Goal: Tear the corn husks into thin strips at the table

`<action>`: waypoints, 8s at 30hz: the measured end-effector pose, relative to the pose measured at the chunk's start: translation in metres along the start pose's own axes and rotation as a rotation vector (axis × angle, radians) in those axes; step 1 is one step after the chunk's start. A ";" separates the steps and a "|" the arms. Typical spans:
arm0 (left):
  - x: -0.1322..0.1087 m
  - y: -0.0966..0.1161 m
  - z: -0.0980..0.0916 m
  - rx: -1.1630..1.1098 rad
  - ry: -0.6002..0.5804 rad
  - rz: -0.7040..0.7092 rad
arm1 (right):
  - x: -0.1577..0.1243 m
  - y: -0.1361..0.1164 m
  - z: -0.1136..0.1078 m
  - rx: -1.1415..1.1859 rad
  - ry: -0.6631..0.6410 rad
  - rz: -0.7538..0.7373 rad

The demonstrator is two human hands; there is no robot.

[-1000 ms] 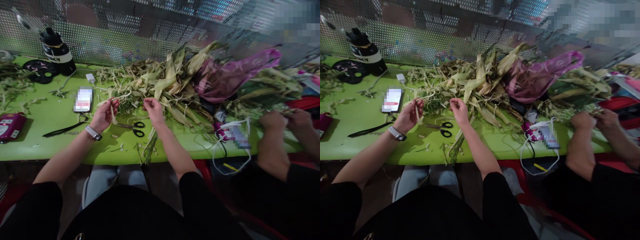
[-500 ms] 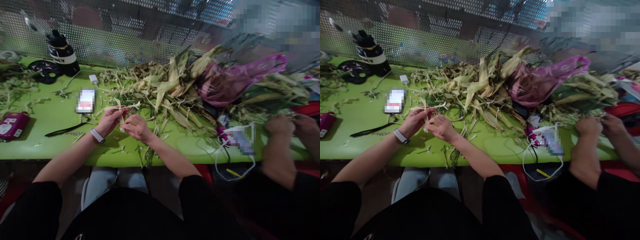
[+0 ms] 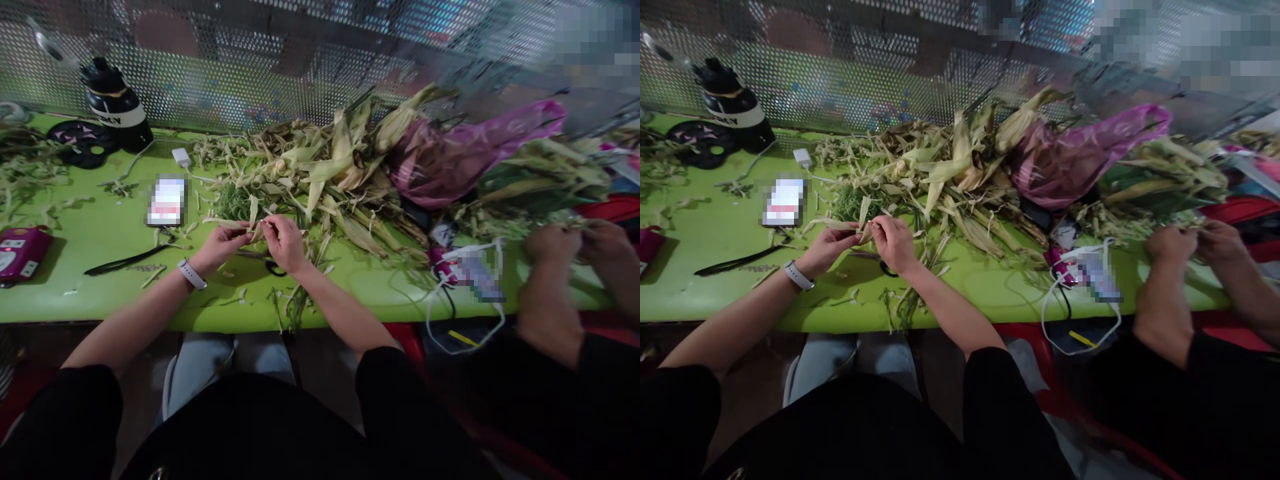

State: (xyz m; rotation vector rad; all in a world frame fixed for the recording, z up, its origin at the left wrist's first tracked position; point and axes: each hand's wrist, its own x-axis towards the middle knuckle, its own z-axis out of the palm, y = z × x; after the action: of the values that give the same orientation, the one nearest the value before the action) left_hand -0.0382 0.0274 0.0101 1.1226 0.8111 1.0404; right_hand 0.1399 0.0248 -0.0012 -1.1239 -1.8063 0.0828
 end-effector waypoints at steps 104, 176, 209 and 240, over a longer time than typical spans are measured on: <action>-0.004 0.010 0.009 -0.400 0.143 -0.341 | 0.000 -0.006 0.005 0.111 -0.114 0.208; -0.005 0.018 0.000 0.203 -0.089 0.083 | 0.007 -0.006 -0.012 0.203 -0.136 0.180; 0.004 0.004 -0.002 0.080 0.130 0.073 | 0.010 -0.006 -0.009 0.799 -0.370 0.484; 0.001 0.007 -0.004 0.458 0.058 0.242 | 0.005 0.001 -0.014 0.469 -0.244 0.349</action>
State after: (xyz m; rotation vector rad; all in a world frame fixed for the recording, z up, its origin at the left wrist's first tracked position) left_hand -0.0432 0.0301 0.0155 1.6159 1.0089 1.1202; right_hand 0.1505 0.0238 0.0087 -1.1024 -1.6551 0.8370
